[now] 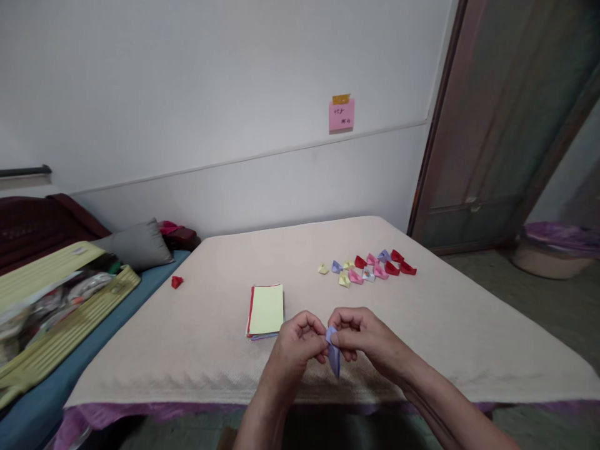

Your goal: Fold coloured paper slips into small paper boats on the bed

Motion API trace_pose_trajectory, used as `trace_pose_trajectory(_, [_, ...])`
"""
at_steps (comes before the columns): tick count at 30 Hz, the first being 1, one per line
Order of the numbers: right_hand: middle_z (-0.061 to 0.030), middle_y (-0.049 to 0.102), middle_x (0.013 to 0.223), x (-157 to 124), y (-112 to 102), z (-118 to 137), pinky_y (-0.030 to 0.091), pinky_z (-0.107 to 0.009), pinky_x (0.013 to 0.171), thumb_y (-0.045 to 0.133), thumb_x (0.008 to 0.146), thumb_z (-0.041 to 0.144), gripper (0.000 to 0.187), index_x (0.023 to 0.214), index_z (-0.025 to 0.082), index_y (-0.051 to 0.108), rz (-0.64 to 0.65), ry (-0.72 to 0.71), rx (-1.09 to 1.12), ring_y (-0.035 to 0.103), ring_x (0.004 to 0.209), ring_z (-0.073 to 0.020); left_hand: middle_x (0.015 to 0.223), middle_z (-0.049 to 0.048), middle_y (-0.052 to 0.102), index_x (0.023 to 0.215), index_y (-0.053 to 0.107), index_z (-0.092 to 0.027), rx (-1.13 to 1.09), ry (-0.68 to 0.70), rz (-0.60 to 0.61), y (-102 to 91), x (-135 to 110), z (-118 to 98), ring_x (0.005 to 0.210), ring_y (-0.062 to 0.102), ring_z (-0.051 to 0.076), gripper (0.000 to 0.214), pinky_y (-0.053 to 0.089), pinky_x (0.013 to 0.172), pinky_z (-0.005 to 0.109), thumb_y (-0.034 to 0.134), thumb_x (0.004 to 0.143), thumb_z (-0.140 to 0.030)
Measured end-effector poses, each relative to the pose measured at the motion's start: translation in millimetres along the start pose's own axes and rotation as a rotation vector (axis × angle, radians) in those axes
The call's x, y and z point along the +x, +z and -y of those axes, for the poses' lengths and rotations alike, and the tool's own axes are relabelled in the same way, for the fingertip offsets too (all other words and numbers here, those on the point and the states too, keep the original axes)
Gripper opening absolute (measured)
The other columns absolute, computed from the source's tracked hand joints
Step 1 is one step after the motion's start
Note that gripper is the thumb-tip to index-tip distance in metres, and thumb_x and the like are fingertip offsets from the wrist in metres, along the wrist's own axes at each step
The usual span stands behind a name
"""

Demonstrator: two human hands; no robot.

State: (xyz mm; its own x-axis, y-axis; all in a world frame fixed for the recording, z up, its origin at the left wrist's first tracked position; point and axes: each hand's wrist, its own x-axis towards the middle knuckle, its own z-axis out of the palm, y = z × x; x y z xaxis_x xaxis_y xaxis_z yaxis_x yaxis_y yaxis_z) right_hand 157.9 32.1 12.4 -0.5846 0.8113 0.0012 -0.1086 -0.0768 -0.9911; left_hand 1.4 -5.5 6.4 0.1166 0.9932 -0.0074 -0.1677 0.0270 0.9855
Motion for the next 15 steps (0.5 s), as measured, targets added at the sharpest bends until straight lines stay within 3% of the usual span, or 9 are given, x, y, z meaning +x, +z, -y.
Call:
trace_pose_trajectory(7, [0.0027, 0.053, 0.041, 3.1, -1.8, -2.5, 0.030, -0.019, 0.040, 0.061, 0.071, 0.025, 0.014, 0.064, 0.012, 0.061, -0.087, 0.036, 0.062, 0.044, 0.038, -0.0072, 0.052, -0.0072, 0.047, 0.078, 0.052, -0.016, 0.170, -0.003, -0.039, 5.3, 0.4, -1.3, 0.045, 0.038, 0.006, 0.018, 0.030, 0.045, 0.018, 0.062, 0.063, -0.015])
trace_pose_trajectory(15, [0.0011, 0.058, 0.051, 1.3, -2.9, -0.7, 0.037, -0.020, 0.046, 0.061, 0.064, 0.014, 0.008, 0.072, 0.012, 0.062, -0.027, 0.032, 0.166, 0.048, 0.044, -0.0081, 0.049, -0.0083, 0.039, 0.071, 0.051, -0.017, 0.282, 0.085, -0.139, 8.4, -0.7, -0.5, 0.046, 0.035, 0.008, 0.010, 0.028, 0.046, 0.019, 0.060, 0.068, -0.020])
